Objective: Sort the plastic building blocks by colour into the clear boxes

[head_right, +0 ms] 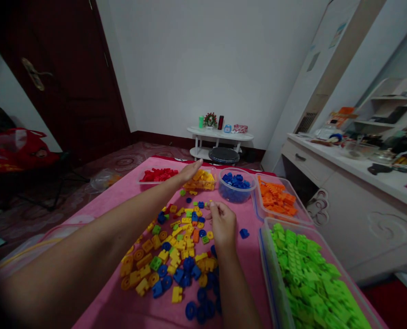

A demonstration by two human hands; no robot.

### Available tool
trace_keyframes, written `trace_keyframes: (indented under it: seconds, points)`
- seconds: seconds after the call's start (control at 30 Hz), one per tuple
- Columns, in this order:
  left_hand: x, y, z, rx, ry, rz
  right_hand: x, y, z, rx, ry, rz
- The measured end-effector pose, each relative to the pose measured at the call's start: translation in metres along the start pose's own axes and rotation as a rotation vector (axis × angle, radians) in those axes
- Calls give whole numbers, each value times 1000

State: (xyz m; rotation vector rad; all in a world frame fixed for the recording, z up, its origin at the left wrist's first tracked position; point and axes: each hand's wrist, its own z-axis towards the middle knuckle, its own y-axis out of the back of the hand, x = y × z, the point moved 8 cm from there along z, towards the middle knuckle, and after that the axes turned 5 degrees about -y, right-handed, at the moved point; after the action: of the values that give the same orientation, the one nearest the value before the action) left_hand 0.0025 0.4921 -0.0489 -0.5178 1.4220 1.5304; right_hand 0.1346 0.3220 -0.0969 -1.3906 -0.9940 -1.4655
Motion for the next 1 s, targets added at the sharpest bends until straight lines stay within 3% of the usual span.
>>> trace_keyframes:
  seconds: [0.17, 0.3, 0.37, 0.5, 0.63, 0.8, 0.9, 1.0]
  points:
    - [6, -15, -12, 171, -112, 301, 5, -4, -3, 5, 9, -7]
    - [6, -13, -19, 263, -264, 706, 7, -2, -2, 4, 17, -15]
    - [7, -10, -26, 278, -333, 769, 6, -1, -1, 2, 24, -13]
    - [10, -1, -41, 190, -352, 795, 7, -3, -3, 13, 26, -37]
    - [13, -7, -49, 255, -330, 771, 12, -10, -8, 41, 34, -63]
    - [6, 16, -51, 50, -227, 649, 14, -11, -9, 40, 53, -76]
    - [2, 25, -71, 46, -176, 574, 8, -11, -6, 51, 40, -111]
    - [-15, 40, -109, -56, -217, 442, 4, -21, -7, 123, 56, -202]
